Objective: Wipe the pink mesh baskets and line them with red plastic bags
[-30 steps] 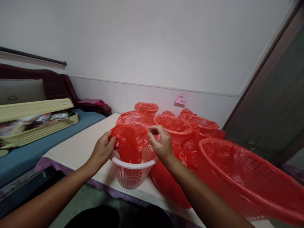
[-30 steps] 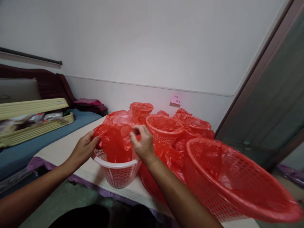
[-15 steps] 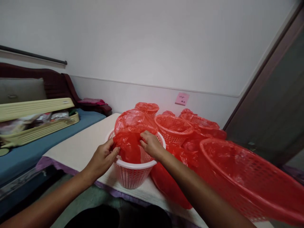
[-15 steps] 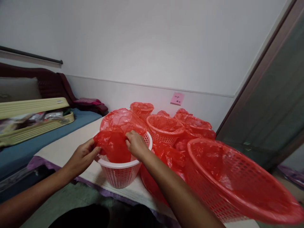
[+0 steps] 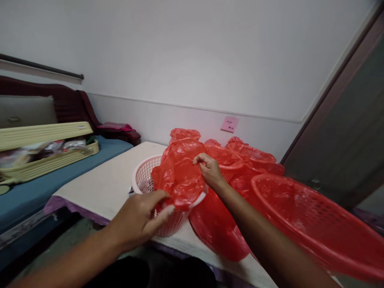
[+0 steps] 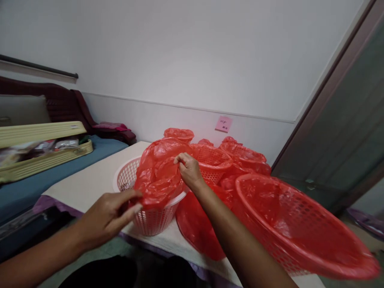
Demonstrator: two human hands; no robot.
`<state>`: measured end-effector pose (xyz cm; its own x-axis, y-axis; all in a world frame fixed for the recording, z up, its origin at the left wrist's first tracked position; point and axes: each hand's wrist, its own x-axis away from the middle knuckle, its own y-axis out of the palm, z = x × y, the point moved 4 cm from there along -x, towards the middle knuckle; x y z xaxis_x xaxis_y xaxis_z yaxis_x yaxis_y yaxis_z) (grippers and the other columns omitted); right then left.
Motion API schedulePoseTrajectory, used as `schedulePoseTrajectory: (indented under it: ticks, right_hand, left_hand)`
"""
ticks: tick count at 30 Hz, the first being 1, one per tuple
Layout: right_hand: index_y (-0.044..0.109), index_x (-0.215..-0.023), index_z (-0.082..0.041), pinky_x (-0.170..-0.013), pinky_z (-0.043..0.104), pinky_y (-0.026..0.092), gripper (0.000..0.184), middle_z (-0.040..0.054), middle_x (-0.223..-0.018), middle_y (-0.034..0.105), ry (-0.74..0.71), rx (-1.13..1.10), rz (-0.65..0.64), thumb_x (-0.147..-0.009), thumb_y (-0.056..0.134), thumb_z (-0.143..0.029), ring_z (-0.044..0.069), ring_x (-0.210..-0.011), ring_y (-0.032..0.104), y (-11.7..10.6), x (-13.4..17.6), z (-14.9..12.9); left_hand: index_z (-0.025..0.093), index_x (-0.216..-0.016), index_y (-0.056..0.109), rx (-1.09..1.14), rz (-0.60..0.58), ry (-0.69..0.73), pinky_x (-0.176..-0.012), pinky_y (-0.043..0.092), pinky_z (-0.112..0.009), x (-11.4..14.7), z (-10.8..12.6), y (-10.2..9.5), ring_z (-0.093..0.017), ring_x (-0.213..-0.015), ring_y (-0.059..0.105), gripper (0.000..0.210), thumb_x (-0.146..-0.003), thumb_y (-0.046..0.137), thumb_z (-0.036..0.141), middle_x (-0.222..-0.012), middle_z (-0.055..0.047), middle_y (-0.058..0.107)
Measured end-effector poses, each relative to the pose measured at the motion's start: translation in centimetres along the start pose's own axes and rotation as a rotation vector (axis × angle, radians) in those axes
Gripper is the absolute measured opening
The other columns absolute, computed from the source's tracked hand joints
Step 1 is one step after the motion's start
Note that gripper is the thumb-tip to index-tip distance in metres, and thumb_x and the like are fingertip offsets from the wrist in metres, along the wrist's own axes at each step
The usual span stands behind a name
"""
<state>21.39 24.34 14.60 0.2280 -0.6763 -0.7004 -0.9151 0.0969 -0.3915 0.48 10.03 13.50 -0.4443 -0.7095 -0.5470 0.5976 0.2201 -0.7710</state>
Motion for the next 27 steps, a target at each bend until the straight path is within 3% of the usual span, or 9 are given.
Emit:
schedulePoseTrajectory:
  ticks: [3, 5, 8, 12, 14, 17, 21, 25, 27]
  right_hand:
    - [0.055, -0.064, -0.023, -0.074, 0.030, 0.040, 0.015, 0.0000, -0.070, 0.055, -0.032, 0.004, -0.109, -0.066, 0.044, -0.012, 0.018, -0.073, 0.053, 1.2, 1.0, -0.3]
    - [0.055, -0.062, -0.023, -0.073, 0.029, 0.040, 0.017, -0.0002, -0.069, 0.056, -0.050, 0.002, -0.192, -0.065, 0.044, -0.010, 0.018, -0.072, 0.054, 2.4, 1.7, -0.6]
    - [0.057, -0.063, -0.023, -0.072, 0.028, 0.042, 0.019, -0.0001, -0.071, 0.058, -0.064, -0.009, -0.287, -0.068, 0.045, -0.008, 0.017, -0.073, 0.056, 3.8, 2.4, -1.1]
    - [0.058, -0.061, -0.022, -0.071, 0.026, 0.043, 0.021, -0.0008, -0.072, 0.060, -0.051, -0.009, -0.312, -0.069, 0.045, -0.007, 0.016, -0.071, 0.057, 4.0, 2.7, -1.1]
    - [0.057, -0.059, -0.022, -0.069, 0.026, 0.042, 0.019, -0.0015, -0.067, 0.058, -0.034, 0.005, -0.263, -0.067, 0.046, -0.008, 0.016, -0.069, 0.055, 3.2, 2.5, -0.6]
    - [0.055, -0.062, -0.023, -0.071, 0.028, 0.040, 0.016, -0.0015, -0.067, 0.055, 0.024, 0.045, -0.053, -0.067, 0.045, -0.011, 0.017, -0.069, 0.053, 0.9, 1.7, 0.9]
    - [0.053, -0.068, -0.024, -0.073, 0.031, 0.038, 0.014, 0.0003, -0.072, 0.054, 0.116, 0.099, 0.253, -0.073, 0.041, -0.018, 0.019, -0.073, 0.052, -2.0, 0.9, 2.6]
    - [0.054, -0.067, -0.023, -0.073, 0.031, 0.038, 0.013, 0.0007, -0.072, 0.055, 0.129, 0.113, 0.275, -0.072, 0.042, -0.020, 0.019, -0.072, 0.052, -1.4, 1.3, 2.9]
    - [0.054, -0.068, -0.023, -0.073, 0.031, 0.038, 0.013, 0.0008, -0.073, 0.056, 0.119, 0.115, 0.249, -0.073, 0.042, -0.019, 0.019, -0.074, 0.053, -0.3, 1.9, 2.7]
  left_hand:
    - [0.020, -0.102, 0.062, -0.037, 0.193, 0.060, -0.064, 0.046, -0.024, -1.7, -0.7, -2.0, -0.012, -0.068, 0.063, 0.018, -0.097, 0.047, 0.030, -0.081, 0.000, 0.069]
    - [0.017, -0.107, 0.062, -0.068, 0.238, 0.143, -0.080, 0.048, -0.029, -3.5, -1.0, -2.7, -0.015, -0.086, 0.064, 0.022, -0.096, 0.046, 0.027, -0.094, -0.005, 0.070]
    - [0.012, -0.120, 0.059, -0.021, 0.110, 0.107, -0.104, 0.041, -0.036, -6.3, -2.5, -2.0, -0.021, -0.116, 0.059, 0.036, -0.097, 0.039, 0.029, -0.121, -0.014, 0.066]
    - [0.017, -0.125, 0.061, 0.019, -0.120, -0.032, -0.104, 0.043, -0.040, -7.8, -5.9, -0.1, -0.026, -0.118, 0.061, 0.046, -0.094, 0.043, 0.046, -0.128, -0.014, 0.066]
    - [0.018, -0.112, 0.069, 0.029, -0.228, -0.150, -0.094, 0.048, -0.043, -7.4, -8.1, 0.8, -0.030, -0.103, 0.068, 0.051, -0.090, 0.046, 0.058, -0.112, -0.015, 0.073]
    - [0.018, -0.082, 0.073, 0.077, -0.364, -0.324, -0.079, 0.052, -0.040, -6.3, -10.6, 1.8, -0.029, -0.078, 0.070, 0.058, -0.085, 0.045, 0.069, -0.083, -0.014, 0.075]
    - [0.023, -0.082, 0.075, 0.254, -0.534, -0.433, -0.076, 0.053, -0.033, -5.5, -10.8, 3.3, -0.024, -0.080, 0.071, 0.058, -0.084, 0.043, 0.071, -0.091, -0.010, 0.078]
    - [0.025, -0.072, 0.072, 0.386, -0.597, -0.468, -0.068, 0.052, -0.029, -5.6, -9.7, 5.6, -0.019, -0.069, 0.068, 0.037, -0.074, 0.065, 0.061, -0.076, -0.004, 0.076]
    - [0.023, -0.064, 0.067, 0.441, -0.624, -0.499, -0.058, 0.050, -0.028, -5.7, -9.7, 6.6, -0.015, -0.055, 0.061, 0.040, -0.078, 0.063, 0.060, -0.061, -0.001, 0.068]
